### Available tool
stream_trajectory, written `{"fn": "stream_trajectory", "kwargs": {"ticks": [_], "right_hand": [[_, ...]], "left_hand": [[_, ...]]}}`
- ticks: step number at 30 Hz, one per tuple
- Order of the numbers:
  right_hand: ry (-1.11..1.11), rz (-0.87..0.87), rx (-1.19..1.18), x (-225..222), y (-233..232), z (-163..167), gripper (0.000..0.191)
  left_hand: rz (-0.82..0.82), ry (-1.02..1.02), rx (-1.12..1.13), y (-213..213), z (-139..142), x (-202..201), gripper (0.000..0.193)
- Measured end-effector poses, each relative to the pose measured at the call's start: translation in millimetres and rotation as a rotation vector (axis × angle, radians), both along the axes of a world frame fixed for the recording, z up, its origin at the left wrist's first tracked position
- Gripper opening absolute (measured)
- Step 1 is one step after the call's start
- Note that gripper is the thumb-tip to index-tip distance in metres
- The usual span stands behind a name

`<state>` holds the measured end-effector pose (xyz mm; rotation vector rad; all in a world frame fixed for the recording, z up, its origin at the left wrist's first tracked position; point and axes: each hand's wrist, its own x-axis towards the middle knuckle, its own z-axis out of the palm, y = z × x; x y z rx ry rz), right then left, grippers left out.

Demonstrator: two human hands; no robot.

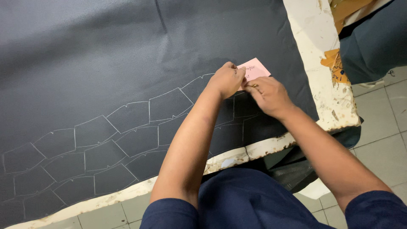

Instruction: The person places a pink paper pattern on a large piece of dark fabric laid on a table and traces its outline with a pencil. They repeat this process multiple times across the fabric surface.

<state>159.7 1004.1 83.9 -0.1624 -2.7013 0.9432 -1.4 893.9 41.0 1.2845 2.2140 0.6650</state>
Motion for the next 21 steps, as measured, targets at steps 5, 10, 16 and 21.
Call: {"fn": "stream_trajectory", "kwargs": {"ticks": [5, 10, 16, 21], "right_hand": [[-0.027, -0.011, -0.098, -14, -28, -12, 0.009], [0.06, -0.045, -0.159, -5, -30, -12, 0.009], [-0.069, -0.452, -0.448, 43, -6, -16, 0.014], [-0.052, -0.467, -0.499, 74, 4, -33, 0.032]], "left_hand": [[0.132, -0.244, -0.023, 1, 3, -2, 0.053], [0.287, -0.323, 0.088, -12, 12, 9, 0.039], [0.313, 0.036, 0.228, -32, 40, 46, 0.069], [0.468, -0.119, -0.03, -37, 48, 52, 0.07]]}}
